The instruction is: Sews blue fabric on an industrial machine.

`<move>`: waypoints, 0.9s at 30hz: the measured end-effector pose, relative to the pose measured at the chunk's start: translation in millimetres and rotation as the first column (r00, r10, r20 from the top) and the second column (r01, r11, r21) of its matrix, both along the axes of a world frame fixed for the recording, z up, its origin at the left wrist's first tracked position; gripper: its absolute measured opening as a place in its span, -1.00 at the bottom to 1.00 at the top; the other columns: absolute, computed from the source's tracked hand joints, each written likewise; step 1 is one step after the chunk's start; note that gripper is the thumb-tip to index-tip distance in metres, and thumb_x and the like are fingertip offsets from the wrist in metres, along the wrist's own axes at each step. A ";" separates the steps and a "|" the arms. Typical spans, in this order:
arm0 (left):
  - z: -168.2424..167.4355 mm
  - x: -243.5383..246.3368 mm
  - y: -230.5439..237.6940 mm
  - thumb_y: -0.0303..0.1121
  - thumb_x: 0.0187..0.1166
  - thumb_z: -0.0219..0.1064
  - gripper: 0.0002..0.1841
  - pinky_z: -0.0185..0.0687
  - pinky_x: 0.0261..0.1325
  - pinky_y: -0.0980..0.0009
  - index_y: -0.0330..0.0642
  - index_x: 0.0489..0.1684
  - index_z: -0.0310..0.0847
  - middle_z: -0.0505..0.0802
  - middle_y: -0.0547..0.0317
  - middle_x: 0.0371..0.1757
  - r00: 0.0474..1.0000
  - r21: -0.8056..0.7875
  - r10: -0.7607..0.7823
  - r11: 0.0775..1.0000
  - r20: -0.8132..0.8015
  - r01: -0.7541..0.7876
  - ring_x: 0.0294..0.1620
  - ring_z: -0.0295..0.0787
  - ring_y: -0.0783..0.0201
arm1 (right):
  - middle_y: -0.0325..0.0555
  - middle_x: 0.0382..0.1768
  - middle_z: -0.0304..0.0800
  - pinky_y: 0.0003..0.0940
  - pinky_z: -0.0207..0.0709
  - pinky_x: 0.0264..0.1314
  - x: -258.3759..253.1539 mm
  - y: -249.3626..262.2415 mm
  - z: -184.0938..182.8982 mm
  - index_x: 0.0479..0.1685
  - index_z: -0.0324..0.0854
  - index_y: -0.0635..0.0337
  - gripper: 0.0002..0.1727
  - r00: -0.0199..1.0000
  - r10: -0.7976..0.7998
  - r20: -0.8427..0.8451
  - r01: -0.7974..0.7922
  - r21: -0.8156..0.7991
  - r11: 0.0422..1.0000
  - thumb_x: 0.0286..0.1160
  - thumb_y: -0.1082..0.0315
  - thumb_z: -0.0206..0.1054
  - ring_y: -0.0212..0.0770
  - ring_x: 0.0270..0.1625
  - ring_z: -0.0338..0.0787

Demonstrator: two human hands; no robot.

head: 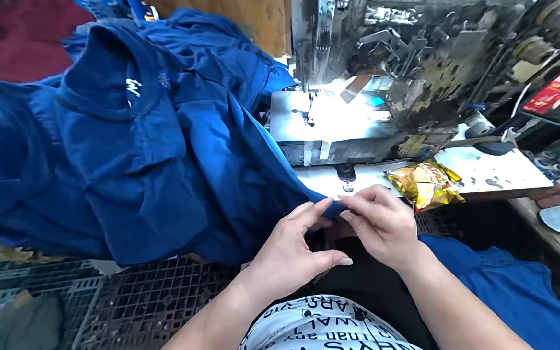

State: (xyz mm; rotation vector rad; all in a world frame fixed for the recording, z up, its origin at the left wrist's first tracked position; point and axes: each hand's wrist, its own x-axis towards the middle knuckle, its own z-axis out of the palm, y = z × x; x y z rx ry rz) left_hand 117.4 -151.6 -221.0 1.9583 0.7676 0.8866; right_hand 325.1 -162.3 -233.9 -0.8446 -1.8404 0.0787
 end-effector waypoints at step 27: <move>2.9 -45.5 25.9 -0.46 0.63 0.37 -0.81 0.71 0.15 0.49 -0.39 -0.37 0.81 0.88 -0.04 -0.20 0.971 0.327 0.058 0.936 0.231 -0.133 -0.03 0.82 0.31 | -0.48 -0.33 0.92 -0.66 0.75 -0.29 -58.4 5.5 -10.1 -0.16 0.83 0.14 -0.78 0.886 -0.062 -0.459 -0.187 -0.477 0.859 0.29 0.61 0.42 -0.63 -0.39 0.81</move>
